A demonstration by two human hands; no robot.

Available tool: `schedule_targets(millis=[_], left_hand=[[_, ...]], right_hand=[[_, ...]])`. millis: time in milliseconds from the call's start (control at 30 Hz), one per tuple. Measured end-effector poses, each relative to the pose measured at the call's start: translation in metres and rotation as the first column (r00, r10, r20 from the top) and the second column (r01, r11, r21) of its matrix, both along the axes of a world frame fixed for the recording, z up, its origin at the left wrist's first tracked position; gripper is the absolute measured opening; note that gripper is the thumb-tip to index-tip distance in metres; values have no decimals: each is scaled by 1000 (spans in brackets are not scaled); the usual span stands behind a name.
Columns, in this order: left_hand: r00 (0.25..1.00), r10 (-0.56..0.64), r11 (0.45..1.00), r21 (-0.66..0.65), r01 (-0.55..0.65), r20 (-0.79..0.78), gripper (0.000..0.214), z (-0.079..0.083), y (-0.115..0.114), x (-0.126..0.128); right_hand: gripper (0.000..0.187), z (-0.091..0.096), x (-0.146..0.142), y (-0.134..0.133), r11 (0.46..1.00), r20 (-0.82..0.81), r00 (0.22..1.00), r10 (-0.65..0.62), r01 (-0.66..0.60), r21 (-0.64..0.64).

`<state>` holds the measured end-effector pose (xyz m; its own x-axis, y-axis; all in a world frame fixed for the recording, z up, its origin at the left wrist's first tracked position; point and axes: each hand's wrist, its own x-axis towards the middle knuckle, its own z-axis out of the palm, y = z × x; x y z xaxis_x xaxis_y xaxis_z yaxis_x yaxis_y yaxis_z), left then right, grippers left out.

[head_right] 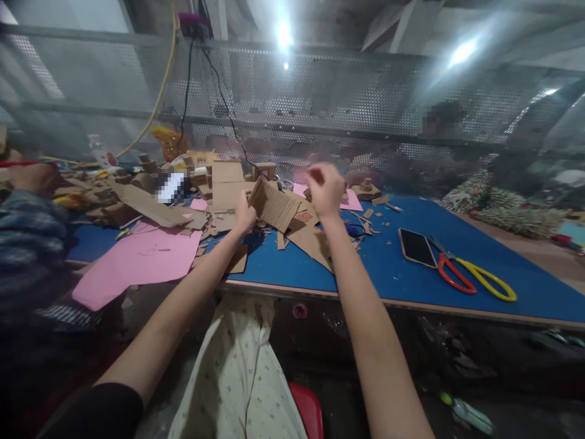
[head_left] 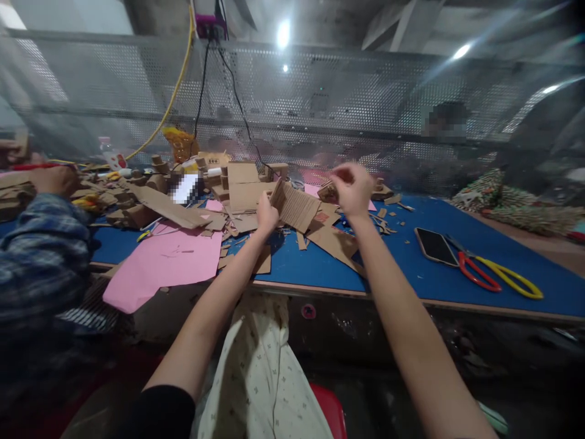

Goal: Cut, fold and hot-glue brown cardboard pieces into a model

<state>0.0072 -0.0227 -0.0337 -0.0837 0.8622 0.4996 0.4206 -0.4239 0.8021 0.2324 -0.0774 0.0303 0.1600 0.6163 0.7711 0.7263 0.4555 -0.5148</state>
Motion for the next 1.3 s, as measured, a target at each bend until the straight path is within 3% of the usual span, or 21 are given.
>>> schedule_targets(millis=[133, 200, 267, 367, 433, 567, 733, 867, 933, 1067, 1133, 1300], left_hand=[[999, -20, 991, 128, 25, -42, 47, 6, -9, 3], [998, -47, 986, 155, 54, -50, 43, 6, -8, 5], [996, -83, 981, 174, 87, -29, 40, 4, -6, 7], [983, -182, 972, 156, 175, 32, 38, 1, -1, 9], [953, -290, 955, 91, 282, 86, 33, 1, 1, 12], [832, -476, 857, -63, 512, 285, 33, 5, 2, 15], [740, -365, 786, -239, 570, 565, 54, 13, 0, 12], [699, -421, 721, -254, 645, 578, 54, 14, -2, 10], [712, -432, 734, -244, 634, 553, 51, 13, -3, 11], [840, -387, 882, -113, 457, 379, 43, 9, -3, 9], [892, -354, 929, -7, 371, 282, 45, 7, -2, 7], [882, -299, 947, -2, 321, 365, 22, 5, 3, 2]], right_hand=[[24, -48, 4, 6, 998, -92, 994, -54, 50, -42], [36, -66, 7, 11, 993, -226, 974, -12, -14, -114], [49, -75, 7, 15, 968, -411, 907, 86, -174, -182], [58, -78, -3, 18, 861, -606, 756, 247, -458, -221], [60, -78, -9, 19, 817, -639, 712, 293, -533, -219], [65, -82, -7, 22, 866, -620, 746, 242, -455, -209], [67, -76, 5, 23, 935, -639, 737, 220, -345, -76], [70, -73, 7, 21, 928, -647, 722, 246, -368, -58], [69, -74, 7, 21, 930, -662, 709, 242, -364, -50], [64, -76, 7, 21, 952, -641, 741, 201, -302, -50], [61, -77, 8, 22, 960, -631, 757, 171, -272, -66], [60, -79, 8, 25, 967, -615, 776, 144, -242, -78]])
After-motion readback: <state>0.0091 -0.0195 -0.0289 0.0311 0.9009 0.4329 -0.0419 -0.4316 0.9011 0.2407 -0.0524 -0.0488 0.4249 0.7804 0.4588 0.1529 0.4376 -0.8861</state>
